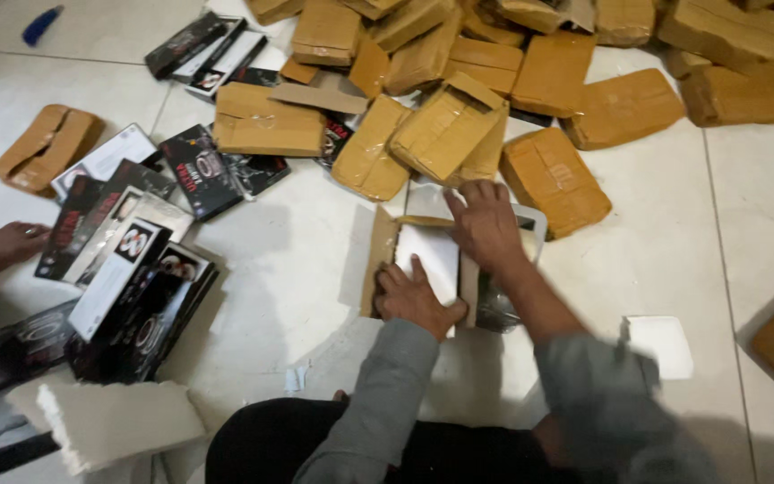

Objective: The person packs small items into cardboard boxes, places white foam inserts inside, and seals them with packing tape using a handheld dispenser. The person works on the floor surrounded by stacks of boxes and product packaging.

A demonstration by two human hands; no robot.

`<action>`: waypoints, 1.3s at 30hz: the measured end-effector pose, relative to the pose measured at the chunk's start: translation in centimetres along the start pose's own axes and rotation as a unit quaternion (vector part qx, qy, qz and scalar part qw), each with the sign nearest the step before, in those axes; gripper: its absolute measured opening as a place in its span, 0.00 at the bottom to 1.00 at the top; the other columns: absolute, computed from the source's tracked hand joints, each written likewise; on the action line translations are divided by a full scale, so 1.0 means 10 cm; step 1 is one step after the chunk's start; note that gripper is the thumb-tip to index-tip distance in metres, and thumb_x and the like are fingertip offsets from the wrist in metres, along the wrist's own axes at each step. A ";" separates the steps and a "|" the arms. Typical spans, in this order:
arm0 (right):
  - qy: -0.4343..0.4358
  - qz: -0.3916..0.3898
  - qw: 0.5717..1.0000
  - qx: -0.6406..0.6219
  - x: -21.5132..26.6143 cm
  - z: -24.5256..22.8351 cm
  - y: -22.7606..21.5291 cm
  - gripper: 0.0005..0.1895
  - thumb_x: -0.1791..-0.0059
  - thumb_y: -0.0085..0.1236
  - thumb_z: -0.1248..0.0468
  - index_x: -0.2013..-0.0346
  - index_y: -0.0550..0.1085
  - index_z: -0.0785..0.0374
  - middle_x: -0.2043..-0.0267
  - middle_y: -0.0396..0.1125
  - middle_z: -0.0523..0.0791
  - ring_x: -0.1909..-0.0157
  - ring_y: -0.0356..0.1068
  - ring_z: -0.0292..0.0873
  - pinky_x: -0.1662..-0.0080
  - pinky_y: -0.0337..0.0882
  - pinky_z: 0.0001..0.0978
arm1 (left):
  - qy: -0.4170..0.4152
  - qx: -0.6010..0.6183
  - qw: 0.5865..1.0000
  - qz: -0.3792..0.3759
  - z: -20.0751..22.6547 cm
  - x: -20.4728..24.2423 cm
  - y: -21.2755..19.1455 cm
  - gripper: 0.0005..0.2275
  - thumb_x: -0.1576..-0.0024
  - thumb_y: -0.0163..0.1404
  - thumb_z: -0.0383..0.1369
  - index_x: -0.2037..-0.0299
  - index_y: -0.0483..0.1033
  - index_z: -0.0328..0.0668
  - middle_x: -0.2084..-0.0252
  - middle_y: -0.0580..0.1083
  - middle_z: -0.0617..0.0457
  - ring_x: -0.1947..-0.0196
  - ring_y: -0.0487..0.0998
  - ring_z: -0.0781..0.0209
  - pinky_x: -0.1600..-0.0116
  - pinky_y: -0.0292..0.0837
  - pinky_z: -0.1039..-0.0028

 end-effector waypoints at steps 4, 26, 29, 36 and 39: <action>0.315 0.037 0.937 -0.148 0.95 -0.59 -0.59 0.10 0.50 0.60 0.66 0.54 0.77 0.60 0.54 0.71 0.50 0.52 0.73 0.54 0.53 0.72 0.45 | -0.015 -0.002 1.000 -0.016 -0.03 -0.24 -0.06 0.55 0.56 0.55 0.70 0.24 0.45 0.46 0.25 0.45 0.31 0.28 0.53 0.31 0.37 0.69 0.53; 0.269 -0.285 0.912 -0.122 1.36 -1.06 1.16 0.26 0.49 0.53 0.60 0.38 0.67 0.71 0.31 0.55 0.65 0.56 0.76 0.58 0.57 0.77 0.47 | 0.078 -0.019 0.986 -0.147 -0.13 -1.04 -0.04 0.44 0.60 0.48 0.70 0.42 0.80 0.43 0.39 0.76 0.41 0.40 0.77 0.45 0.38 0.72 0.64; 0.266 -0.272 0.918 -0.113 1.33 -1.00 1.09 0.14 0.50 0.54 0.65 0.52 0.78 0.69 0.29 0.52 0.68 0.58 0.77 0.56 0.57 0.77 0.45 | 0.081 -0.058 0.987 -0.130 -0.04 -0.87 -0.06 0.42 0.57 0.46 0.70 0.40 0.77 0.47 0.35 0.70 0.44 0.34 0.67 0.44 0.37 0.68 0.60; 0.361 -0.184 0.884 -0.233 1.34 -0.95 0.60 0.28 0.61 0.63 0.71 0.46 0.71 0.75 0.33 0.56 0.68 0.65 0.74 0.64 0.69 0.75 0.50 | 0.050 -0.012 0.984 -0.169 -0.03 -0.81 -0.11 0.45 0.56 0.44 0.70 0.40 0.77 0.38 0.35 0.74 0.40 0.38 0.77 0.44 0.39 0.76 0.59; 0.361 -0.135 0.892 -0.237 1.49 -1.02 0.53 0.27 0.54 0.60 0.70 0.42 0.69 0.76 0.49 0.66 0.66 0.67 0.74 0.62 0.69 0.74 0.51 | 0.068 -0.027 0.988 -0.134 -0.03 -0.78 -0.14 0.46 0.54 0.44 0.71 0.38 0.73 0.38 0.34 0.71 0.42 0.36 0.72 0.40 0.37 0.71 0.58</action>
Point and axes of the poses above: each hand's wrist, its own x-axis away from the middle knuckle, its own y-axis out of the palm, z = x × y, the point moved 6 cm from there along -x, towards the middle knuckle
